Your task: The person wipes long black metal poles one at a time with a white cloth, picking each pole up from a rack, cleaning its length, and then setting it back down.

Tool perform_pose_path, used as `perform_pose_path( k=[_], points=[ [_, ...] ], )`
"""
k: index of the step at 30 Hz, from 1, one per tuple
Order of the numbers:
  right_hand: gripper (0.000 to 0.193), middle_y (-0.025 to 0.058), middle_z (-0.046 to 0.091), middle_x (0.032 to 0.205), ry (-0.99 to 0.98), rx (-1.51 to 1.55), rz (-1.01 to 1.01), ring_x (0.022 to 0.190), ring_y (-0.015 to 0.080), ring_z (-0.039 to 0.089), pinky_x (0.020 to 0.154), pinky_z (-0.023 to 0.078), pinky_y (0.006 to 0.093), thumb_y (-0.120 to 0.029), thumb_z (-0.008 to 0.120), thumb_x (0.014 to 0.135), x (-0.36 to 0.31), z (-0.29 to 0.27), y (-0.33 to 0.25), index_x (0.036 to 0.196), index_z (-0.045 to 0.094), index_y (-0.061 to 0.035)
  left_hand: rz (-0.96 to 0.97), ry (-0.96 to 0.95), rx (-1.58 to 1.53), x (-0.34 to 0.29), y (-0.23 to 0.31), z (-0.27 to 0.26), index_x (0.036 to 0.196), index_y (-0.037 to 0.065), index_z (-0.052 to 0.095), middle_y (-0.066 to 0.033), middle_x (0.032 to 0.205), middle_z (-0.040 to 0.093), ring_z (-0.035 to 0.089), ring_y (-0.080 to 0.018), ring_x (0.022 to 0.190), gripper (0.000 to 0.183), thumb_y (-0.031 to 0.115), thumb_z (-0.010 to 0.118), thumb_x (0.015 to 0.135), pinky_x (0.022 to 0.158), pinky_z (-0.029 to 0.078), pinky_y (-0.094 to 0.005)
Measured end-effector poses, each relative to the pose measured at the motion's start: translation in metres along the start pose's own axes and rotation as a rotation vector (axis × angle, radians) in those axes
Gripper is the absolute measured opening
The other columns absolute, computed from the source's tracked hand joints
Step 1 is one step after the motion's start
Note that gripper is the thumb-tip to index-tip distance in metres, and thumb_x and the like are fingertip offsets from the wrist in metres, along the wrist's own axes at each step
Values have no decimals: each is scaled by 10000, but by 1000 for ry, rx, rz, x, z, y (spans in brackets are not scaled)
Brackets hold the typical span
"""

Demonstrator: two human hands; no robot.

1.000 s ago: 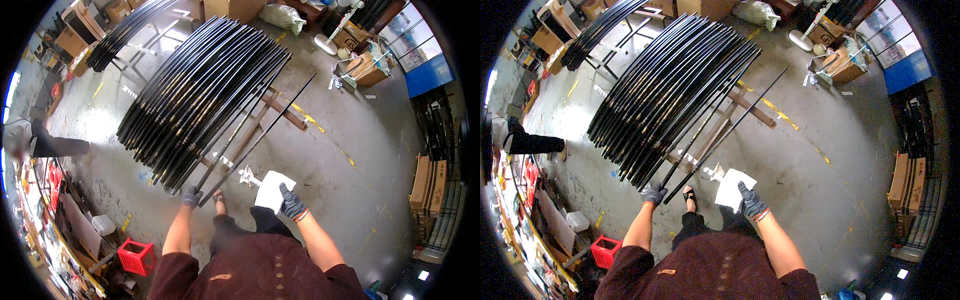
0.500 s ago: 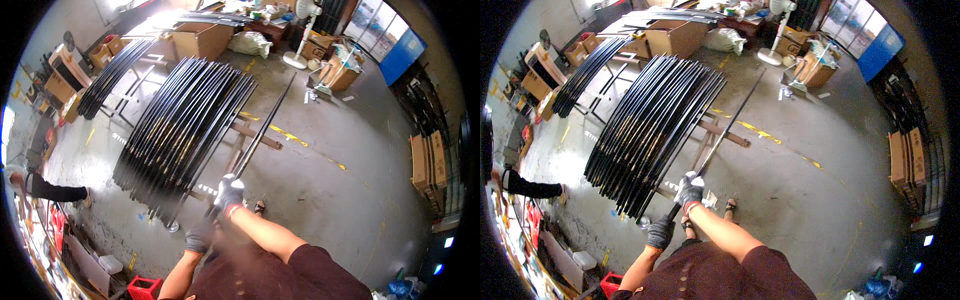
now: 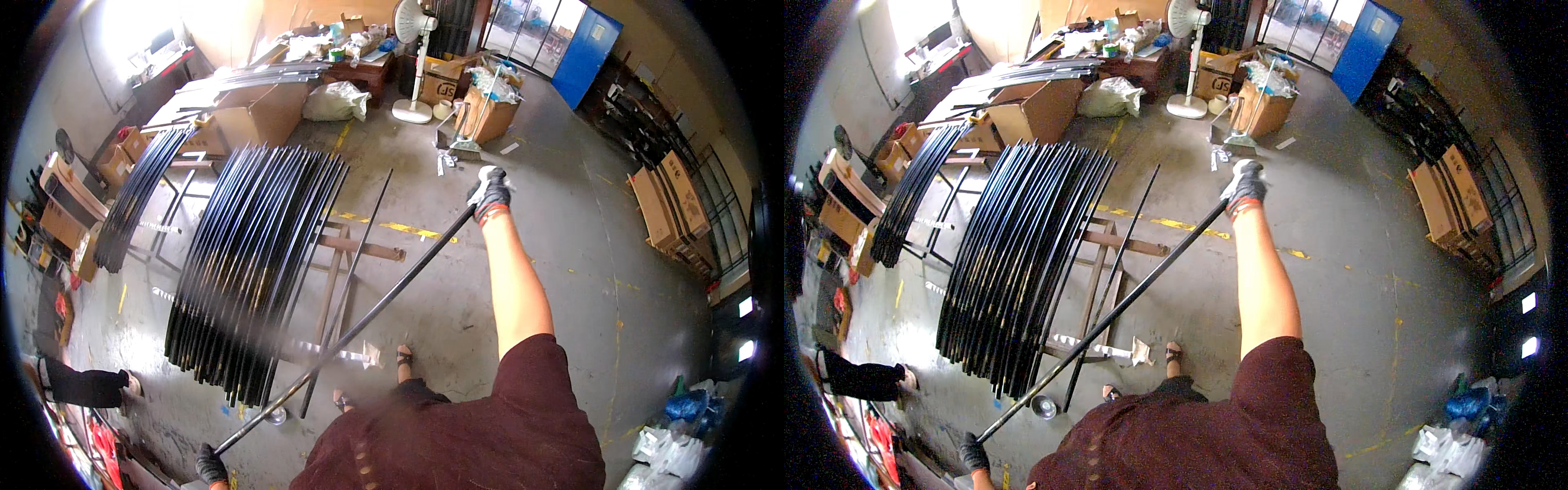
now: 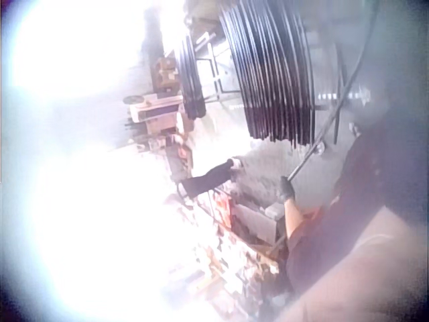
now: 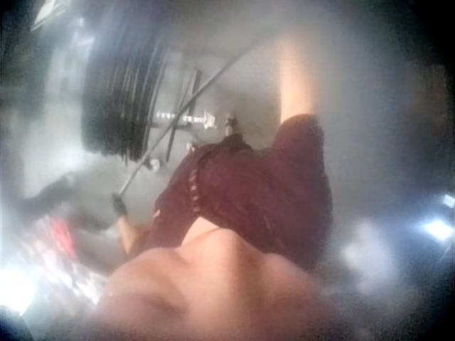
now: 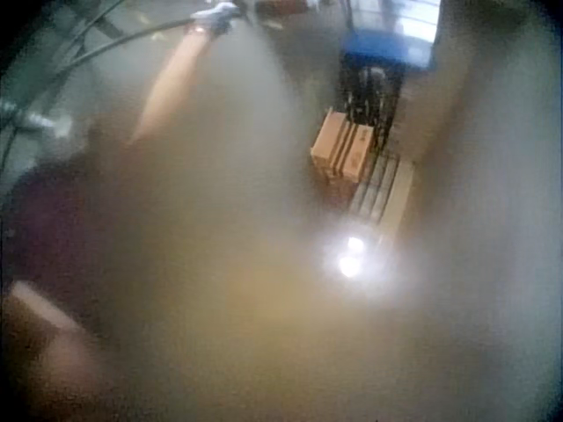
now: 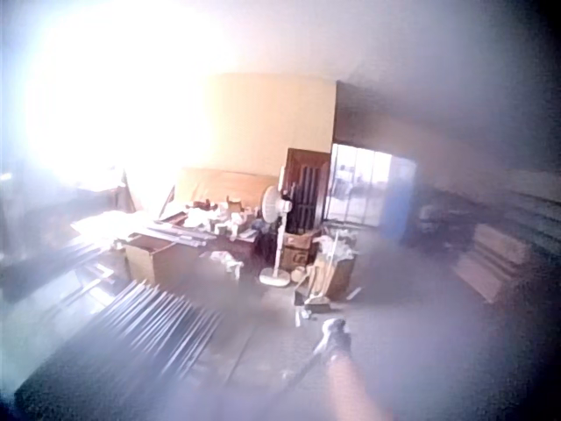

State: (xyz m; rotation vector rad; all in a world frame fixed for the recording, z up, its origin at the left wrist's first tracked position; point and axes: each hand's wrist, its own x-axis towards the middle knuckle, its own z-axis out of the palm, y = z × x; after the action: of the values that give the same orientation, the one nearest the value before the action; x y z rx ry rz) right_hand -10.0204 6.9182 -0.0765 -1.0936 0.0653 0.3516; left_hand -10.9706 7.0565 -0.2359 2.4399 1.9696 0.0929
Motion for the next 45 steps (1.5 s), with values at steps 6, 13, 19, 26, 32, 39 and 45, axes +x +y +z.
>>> perform_pose_path(
  k=[6, 13, 19, 26, 32, 39, 45],
  points=[
    [332, -47, 286, 426, -162, -90, -257, 312, 141, 268, 326, 220, 290, -500, 555, 795, -1, -19, -46, 651, 441, -223, 362, -734, 273, 1, -80, 58, 773, 69, 612, -167, 771, 614, 575, -388, 737, 298, 361, 574, 728, 650, 450, -475],
    [330, -54, 258, 460, -111, 94, -65, 347, 117, 288, 341, 237, 292, -488, 610, 778, -52, 13, -38, 689, 468, -204, 224, -765, 83, 3, 85, -16, 836, 53, 632, -200, 889, 615, 573, -391, 881, 251, 286, 545, 803, 718, 460, -465],
    [292, -59, 455, 662, -222, 147, 93, 526, 109, 398, 442, 303, 275, -488, 592, 806, -118, 55, 97, 891, 545, -213, 440, -699, -353, 25, 311, -22, 992, 64, 543, -180, 881, 603, 569, -378, 847, 295, 272, 612, 794, 700, 448, -428],
    [205, -35, 512, 761, -188, -53, 390, 687, 76, 494, 582, 435, 265, -287, 617, 833, -279, 71, 198, 948, 529, -142, 575, -535, -497, 54, 450, -57, 1012, -3, 503, -262, 867, 585, 577, -404, 829, 424, 252, 663, 713, 678, 456, -463],
    [209, -6, 545, 832, -378, -204, 11, 693, 90, 496, 610, 436, 247, -83, 626, 796, -317, 57, 228, 979, 526, -73, 665, -300, -918, 51, 482, -48, 1196, -1, 438, -218, 971, 597, 565, -382, 898, 574, 165, 673, 699, 775, 466, -408],
    [202, 9, 531, 674, -446, -600, 102, 574, 100, 481, 517, 411, 246, -159, 653, 800, -336, 47, 193, 930, 541, -51, 915, -999, -826, 88, 402, -24, 1223, 34, 479, -98, 977, 636, 582, -178, 925, 510, 99, 696, 766, 821, 467, -310],
    [227, 5, 501, 587, -652, -437, -44, 462, 148, 520, 378, 386, 319, -221, 666, 790, -335, 33, 204, 892, 539, -64, 389, -707, -1287, 143, 466, -104, 1126, 21, 585, -58, 1026, 640, 586, -151, 910, 365, 271, 586, 861, 837, 456, -308]
  ],
)
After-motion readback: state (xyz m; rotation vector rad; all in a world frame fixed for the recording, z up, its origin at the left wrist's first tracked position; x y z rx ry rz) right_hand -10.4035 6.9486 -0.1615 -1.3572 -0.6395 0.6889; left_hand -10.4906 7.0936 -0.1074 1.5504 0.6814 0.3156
